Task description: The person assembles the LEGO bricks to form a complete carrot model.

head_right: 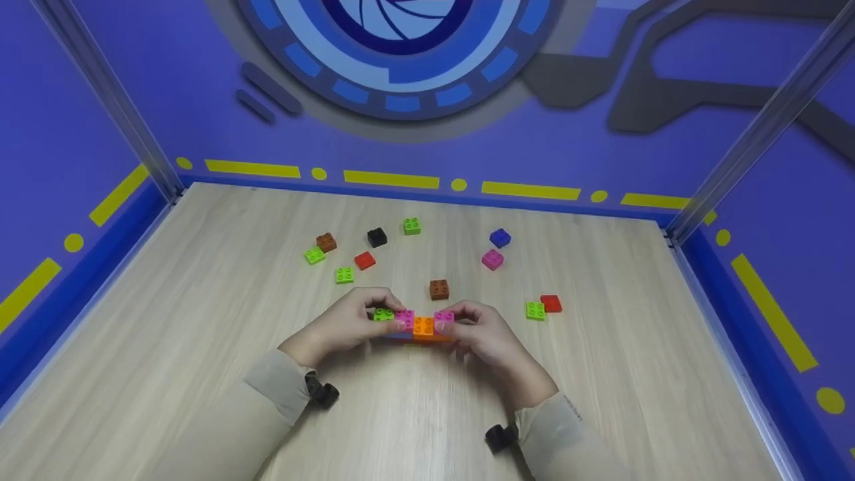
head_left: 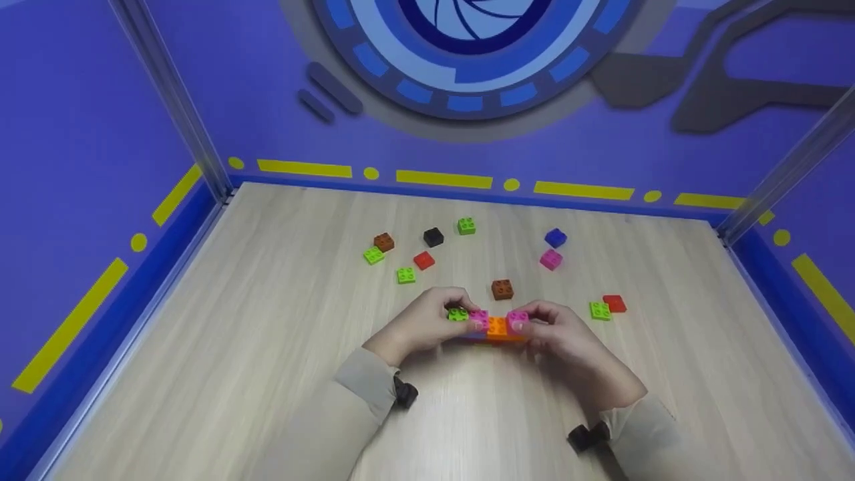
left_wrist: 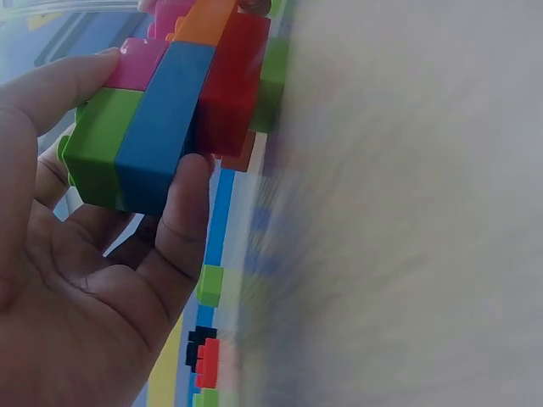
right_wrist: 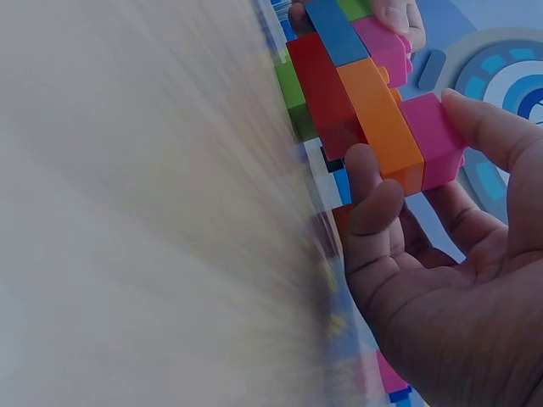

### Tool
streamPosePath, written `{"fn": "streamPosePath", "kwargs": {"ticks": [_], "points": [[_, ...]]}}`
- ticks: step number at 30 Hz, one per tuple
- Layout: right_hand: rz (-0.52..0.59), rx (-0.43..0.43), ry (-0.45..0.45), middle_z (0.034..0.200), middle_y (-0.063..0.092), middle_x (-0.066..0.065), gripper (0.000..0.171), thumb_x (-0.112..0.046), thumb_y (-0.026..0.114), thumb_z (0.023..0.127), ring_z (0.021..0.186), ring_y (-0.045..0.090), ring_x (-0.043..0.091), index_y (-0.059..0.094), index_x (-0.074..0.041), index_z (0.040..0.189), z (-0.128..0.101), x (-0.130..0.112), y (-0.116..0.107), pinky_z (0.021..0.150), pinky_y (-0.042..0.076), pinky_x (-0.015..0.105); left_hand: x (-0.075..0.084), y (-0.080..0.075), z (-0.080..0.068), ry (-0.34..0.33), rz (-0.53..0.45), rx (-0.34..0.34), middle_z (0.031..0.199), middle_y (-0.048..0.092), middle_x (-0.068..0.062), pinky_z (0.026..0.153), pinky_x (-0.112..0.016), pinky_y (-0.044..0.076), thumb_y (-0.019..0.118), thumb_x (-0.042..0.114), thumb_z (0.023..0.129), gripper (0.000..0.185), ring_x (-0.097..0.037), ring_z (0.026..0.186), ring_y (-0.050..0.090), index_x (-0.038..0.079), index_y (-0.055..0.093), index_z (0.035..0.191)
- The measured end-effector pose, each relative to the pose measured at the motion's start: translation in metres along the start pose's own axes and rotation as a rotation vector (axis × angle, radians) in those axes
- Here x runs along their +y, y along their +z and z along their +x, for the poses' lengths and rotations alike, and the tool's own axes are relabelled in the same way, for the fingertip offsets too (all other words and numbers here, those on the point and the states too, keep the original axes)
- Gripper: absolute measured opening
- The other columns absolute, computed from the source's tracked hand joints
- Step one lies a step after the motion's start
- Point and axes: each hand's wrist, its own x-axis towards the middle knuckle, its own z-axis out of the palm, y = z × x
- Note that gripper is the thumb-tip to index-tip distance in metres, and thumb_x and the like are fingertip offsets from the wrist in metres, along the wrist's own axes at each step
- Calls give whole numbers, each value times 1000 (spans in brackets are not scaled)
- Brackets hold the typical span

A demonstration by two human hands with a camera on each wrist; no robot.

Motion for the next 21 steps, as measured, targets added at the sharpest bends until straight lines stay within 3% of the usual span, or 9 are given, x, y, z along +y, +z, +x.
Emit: {"fn": "streamPosePath", "kwargs": {"ticks": [6,11,15,18,21], "points": [[40,-34,56,117,70,2,35,-28,79,106,90,66,21,71,-5,132,-1,-4,0,76,63,27,1,-2,-2,-20,2,-10,123,79,10,113,-42,58,85,30,102,14,-15,115,67,29,83,116],[-27,-62,76,120,74,3,46,-35,77,108,95,68,23,69,-3,140,1,-15,-6,83,65,31,1,-3,-3,-20,4,-11,123,79,11,119,-46,54,87,33,102,12,-16,119,67,30,83,113],[-52,10,98,136,75,10,59,-42,70,112,110,74,25,61,-1,152,6,-29,-22,92,67,38,1,-2,-3,-15,11,-15,123,79,12,119,-46,54,87,33,102,12,-15,118,68,31,82,112],[4,94,135,155,66,12,63,-43,67,114,121,72,26,53,-4,161,13,-40,-37,97,65,37,2,-1,-2,-11,18,-16,123,79,13,118,-46,54,86,34,102,12,-14,117,67,31,81,113],[37,159,160,162,58,10,62,-38,64,116,129,67,27,47,-8,167,24,-48,-53,101,63,35,3,-1,-1,-9,26,-15,122,79,13,117,-45,54,87,35,102,13,-13,117,67,31,81,113]]}}
